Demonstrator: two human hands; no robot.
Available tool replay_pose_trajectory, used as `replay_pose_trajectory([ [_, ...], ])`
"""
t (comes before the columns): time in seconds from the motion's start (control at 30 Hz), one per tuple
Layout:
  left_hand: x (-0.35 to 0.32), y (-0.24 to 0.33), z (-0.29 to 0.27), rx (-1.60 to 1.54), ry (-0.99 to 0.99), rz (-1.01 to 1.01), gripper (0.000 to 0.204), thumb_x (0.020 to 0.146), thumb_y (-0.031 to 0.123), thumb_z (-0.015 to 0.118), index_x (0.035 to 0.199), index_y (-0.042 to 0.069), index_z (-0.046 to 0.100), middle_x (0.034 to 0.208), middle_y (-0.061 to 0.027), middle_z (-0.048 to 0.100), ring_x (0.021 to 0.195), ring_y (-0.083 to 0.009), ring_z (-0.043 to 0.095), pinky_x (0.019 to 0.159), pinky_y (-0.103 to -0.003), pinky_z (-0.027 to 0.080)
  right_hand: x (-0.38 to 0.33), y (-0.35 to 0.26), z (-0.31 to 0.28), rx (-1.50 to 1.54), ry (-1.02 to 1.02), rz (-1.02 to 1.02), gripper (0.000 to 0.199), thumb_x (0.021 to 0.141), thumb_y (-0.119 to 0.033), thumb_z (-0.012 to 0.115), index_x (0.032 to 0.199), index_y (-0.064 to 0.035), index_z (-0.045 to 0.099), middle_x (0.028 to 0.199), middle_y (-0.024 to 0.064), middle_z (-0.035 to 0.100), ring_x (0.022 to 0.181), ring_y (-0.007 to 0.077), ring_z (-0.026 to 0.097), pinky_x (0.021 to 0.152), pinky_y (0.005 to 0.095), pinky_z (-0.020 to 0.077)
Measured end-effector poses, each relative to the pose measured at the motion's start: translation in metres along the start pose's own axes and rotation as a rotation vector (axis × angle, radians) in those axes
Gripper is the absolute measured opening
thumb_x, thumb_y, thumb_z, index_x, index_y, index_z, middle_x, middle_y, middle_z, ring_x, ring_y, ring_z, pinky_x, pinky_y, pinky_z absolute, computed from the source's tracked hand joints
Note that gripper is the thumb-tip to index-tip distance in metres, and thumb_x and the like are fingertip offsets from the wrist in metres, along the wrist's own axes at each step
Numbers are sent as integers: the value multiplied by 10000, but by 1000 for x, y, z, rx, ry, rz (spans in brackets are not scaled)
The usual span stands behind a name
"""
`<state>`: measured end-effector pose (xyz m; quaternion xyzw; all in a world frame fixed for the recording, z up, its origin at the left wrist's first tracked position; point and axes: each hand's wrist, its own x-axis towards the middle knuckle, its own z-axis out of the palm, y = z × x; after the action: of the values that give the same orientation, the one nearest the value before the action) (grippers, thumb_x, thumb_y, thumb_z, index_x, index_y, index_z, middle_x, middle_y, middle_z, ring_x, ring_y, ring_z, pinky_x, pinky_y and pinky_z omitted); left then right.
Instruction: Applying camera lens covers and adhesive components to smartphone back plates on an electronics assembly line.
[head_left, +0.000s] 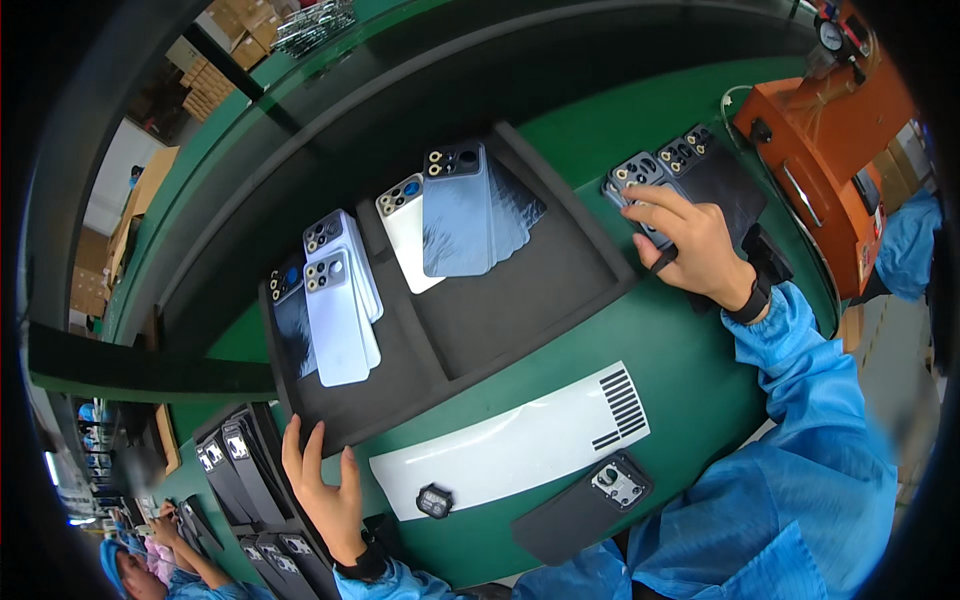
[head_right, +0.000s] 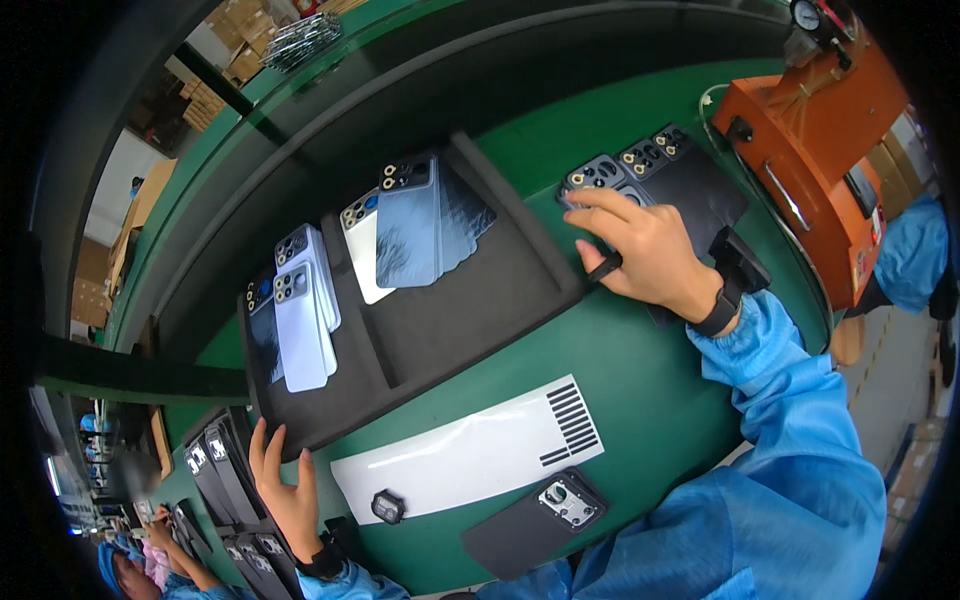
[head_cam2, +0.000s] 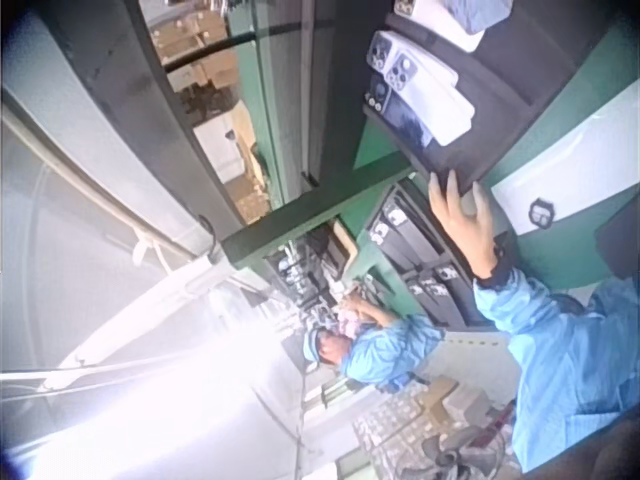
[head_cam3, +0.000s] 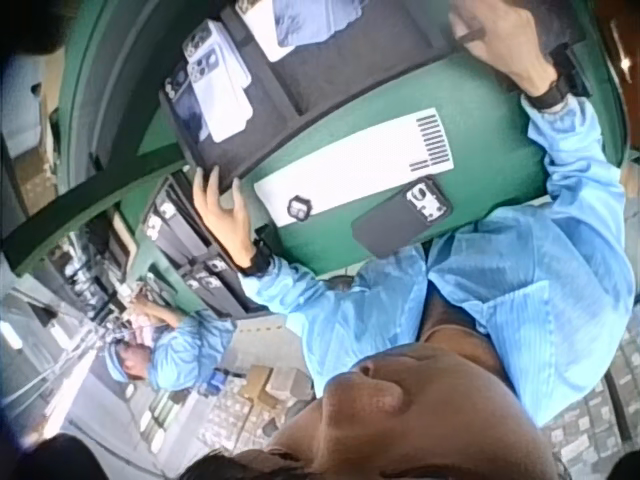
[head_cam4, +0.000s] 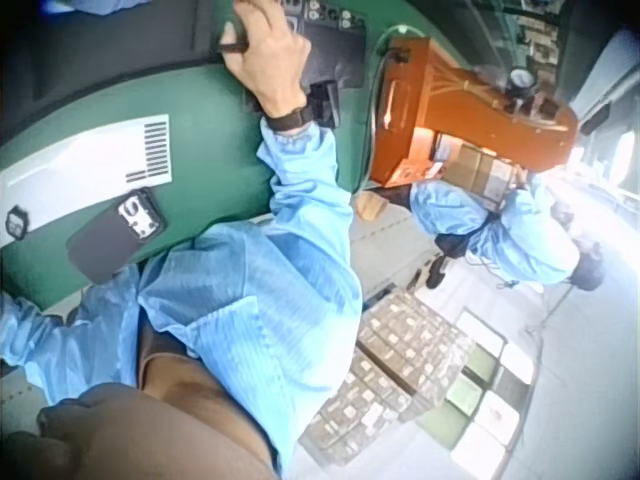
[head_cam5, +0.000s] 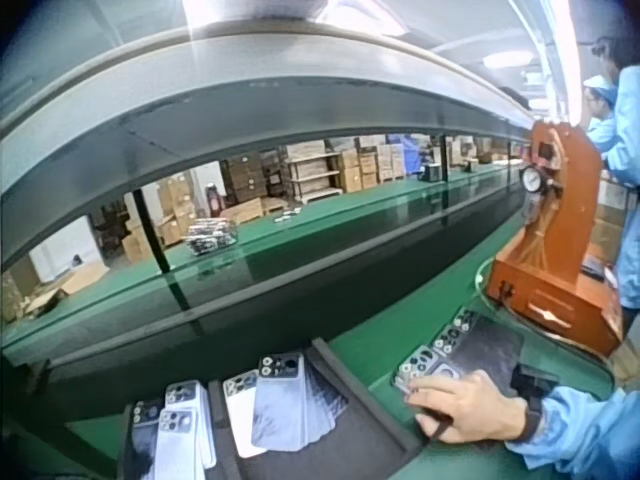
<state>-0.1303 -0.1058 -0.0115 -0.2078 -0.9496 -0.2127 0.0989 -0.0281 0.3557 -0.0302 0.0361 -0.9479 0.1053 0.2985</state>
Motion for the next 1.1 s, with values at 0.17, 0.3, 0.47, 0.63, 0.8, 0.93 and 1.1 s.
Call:
replay_pose_trajectory([
  [0.17,2,5,2,-31,27,-32,418,802,67,682,1209,-5,623,1378,-172,530,1255,-364,508,1053,-417,393,20,-14,-19,97,8,-54,211,765,-105,704,969,-66,672,1154,83,660,656,252,666,562,326,532],
  [0.3,-2,16,4,68,-84,112,469,772,58,694,1230,7,612,1342,-175,543,1245,-365,508,1088,-449,361,83,-56,-6,80,-329,-217,238,771,-208,713,932,-41,661,1071,100,646,693,296,676,611,403,543],
  [0.47,-2,18,7,89,-135,118,399,791,115,706,1174,31,632,1203,-158,625,1158,-343,554,1136,-533,274,148,-70,63,4,-435,-346,393,786,-306,732,1076,-56,645,1139,102,639,768,311,679,643,406,538],
  [0.63,-3,15,13,81,-121,136,392,780,135,735,1147,39,639,1189,-133,619,1141,-320,552,1119,-569,288,149,-66,117,55,-452,-461,576,798,-510,699,1151,-59,638,1093,113,635,766,339,666,643,414,533],
  [0.8,-5,14,10,73,-129,127,389,790,132,728,1156,39,633,1188,-134,622,1143,-323,550,1120,-567,285,144,-67,122,121,-456,-428,462,797,-475,674,936,-37,624,979,144,606,692,373,630,603,454,501],
  [0.93,-5,12,11,59,-131,122,381,796,125,716,1157,41,629,1198,-135,624,1153,-331,550,1123,-564,281,144,-54,118,104,-460,-445,395,754,-373,673,939,-28,617,1012,141,599,698,374,625,611,453,501],
  [1.1,-4,12,11,53,-123,128,380,794,124,711,1155,41,628,1196,-138,622,1150,-333,550,1122,-566,281,141,-39,107,100,-478,-461,380,739,-341,664,941,-23,615,1037,123,586,706,361,620,627,439,501],
])
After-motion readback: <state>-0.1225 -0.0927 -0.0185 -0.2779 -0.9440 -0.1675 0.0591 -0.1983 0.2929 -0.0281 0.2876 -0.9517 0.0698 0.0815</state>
